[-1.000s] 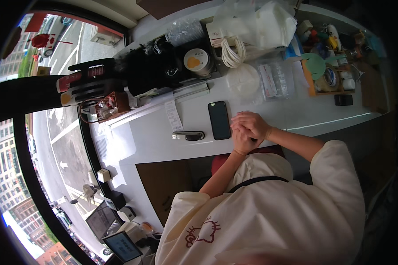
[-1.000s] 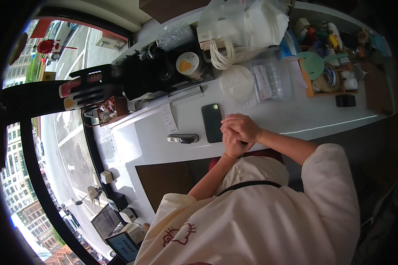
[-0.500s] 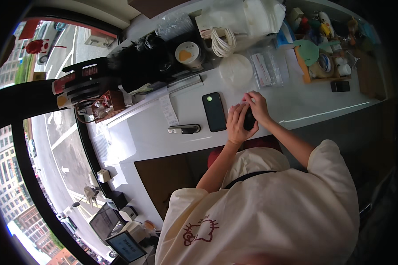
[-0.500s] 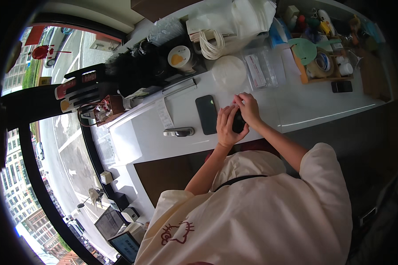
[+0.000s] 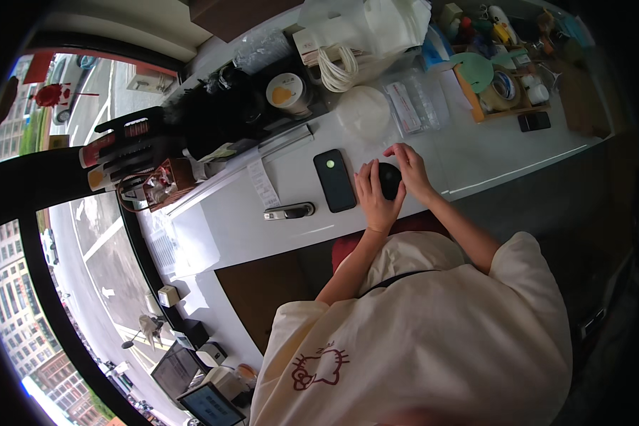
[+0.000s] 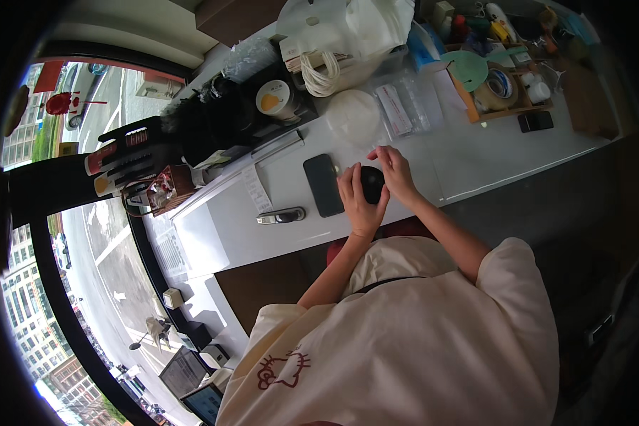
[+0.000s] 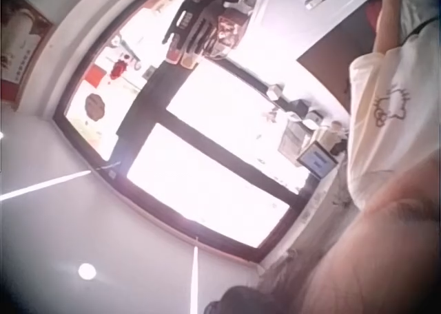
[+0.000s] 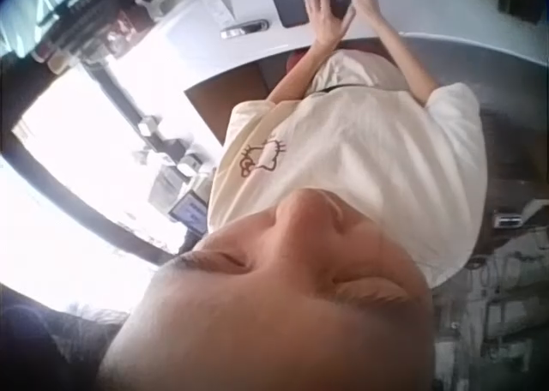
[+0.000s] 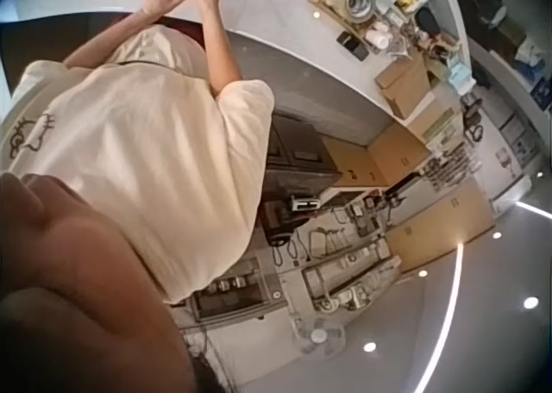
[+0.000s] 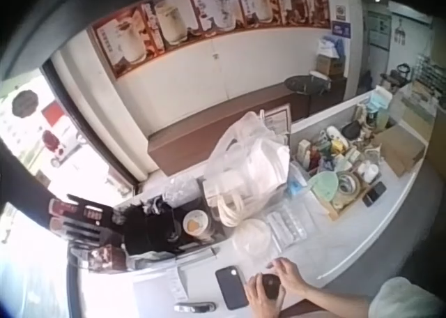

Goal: Preparing a milk-based beverage by adding red bean ingredients to a container and boiling a mixture in a pan.

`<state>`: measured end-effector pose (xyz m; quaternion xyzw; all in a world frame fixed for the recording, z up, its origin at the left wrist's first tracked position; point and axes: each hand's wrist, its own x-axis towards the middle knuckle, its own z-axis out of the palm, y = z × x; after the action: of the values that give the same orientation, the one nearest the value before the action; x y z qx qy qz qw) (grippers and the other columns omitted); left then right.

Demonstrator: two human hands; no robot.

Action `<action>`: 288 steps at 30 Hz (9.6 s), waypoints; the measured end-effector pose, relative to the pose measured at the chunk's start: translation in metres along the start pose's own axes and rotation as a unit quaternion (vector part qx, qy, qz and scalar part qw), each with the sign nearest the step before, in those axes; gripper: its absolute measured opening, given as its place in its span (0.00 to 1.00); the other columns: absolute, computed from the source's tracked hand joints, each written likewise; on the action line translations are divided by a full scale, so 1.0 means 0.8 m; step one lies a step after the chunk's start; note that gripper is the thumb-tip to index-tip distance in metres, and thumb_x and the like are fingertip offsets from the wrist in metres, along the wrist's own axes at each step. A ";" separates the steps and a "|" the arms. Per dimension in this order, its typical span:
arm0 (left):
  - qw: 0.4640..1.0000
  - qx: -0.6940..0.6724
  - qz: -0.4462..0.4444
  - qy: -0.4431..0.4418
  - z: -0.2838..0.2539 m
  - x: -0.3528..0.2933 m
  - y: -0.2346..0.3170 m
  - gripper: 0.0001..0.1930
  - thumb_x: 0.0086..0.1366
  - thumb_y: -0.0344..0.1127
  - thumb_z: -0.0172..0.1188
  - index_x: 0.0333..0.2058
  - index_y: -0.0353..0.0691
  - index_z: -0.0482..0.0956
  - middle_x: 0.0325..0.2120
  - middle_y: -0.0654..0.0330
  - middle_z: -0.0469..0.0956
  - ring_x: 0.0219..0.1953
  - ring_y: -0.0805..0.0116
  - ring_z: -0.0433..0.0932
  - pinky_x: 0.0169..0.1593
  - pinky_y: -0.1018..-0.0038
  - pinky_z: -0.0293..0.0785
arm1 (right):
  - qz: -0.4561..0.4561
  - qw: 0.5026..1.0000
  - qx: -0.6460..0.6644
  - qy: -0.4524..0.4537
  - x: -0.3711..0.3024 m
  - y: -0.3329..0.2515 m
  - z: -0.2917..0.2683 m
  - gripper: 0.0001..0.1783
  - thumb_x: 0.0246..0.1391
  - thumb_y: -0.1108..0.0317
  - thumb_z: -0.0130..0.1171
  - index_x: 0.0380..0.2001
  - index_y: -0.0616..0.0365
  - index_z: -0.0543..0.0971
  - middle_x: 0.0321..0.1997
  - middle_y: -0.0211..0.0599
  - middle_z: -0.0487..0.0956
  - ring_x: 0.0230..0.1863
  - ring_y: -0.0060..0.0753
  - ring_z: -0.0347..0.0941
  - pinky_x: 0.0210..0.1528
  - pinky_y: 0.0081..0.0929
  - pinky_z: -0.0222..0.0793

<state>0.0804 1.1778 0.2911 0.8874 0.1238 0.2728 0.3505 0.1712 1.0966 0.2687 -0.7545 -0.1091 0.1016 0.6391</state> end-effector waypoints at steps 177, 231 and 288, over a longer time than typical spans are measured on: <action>0.866 -0.392 -0.247 -0.191 -0.123 0.081 0.017 0.17 0.62 0.38 0.59 0.43 0.30 0.74 0.36 0.56 0.78 0.41 0.67 0.74 0.47 0.72 0.69 | -0.329 0.899 -0.280 -0.067 -0.006 -0.138 -0.074 0.26 0.38 0.77 0.63 0.46 0.50 0.78 0.53 0.25 0.75 0.56 0.37 0.68 0.53 0.29 0.71; 0.586 -0.469 -0.425 -0.505 -0.128 -0.013 -0.010 0.09 0.67 0.37 0.48 0.38 0.37 0.70 0.25 0.65 0.72 0.29 0.74 0.74 0.33 0.78 0.71 | 0.035 0.986 0.063 -0.150 -0.141 -0.154 -0.048 0.08 0.49 0.73 0.62 0.30 0.67 0.77 0.37 0.36 0.78 0.37 0.25 0.74 0.39 0.22 0.68; 0.996 0.013 0.020 -0.089 -0.052 0.046 -0.059 0.22 0.55 0.39 0.61 0.47 0.38 0.70 0.46 0.50 0.71 0.51 0.48 0.67 0.52 0.59 0.64 | 0.021 0.978 -0.199 0.057 0.015 0.002 -0.205 0.22 0.58 0.62 0.53 0.55 0.55 0.68 0.52 0.40 0.74 0.40 0.31 0.75 0.44 0.28 0.71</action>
<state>0.0854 1.2501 0.2979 0.9150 0.0779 0.1980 0.3427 0.2309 0.9455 0.2937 -0.8736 -0.0741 0.0479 0.4786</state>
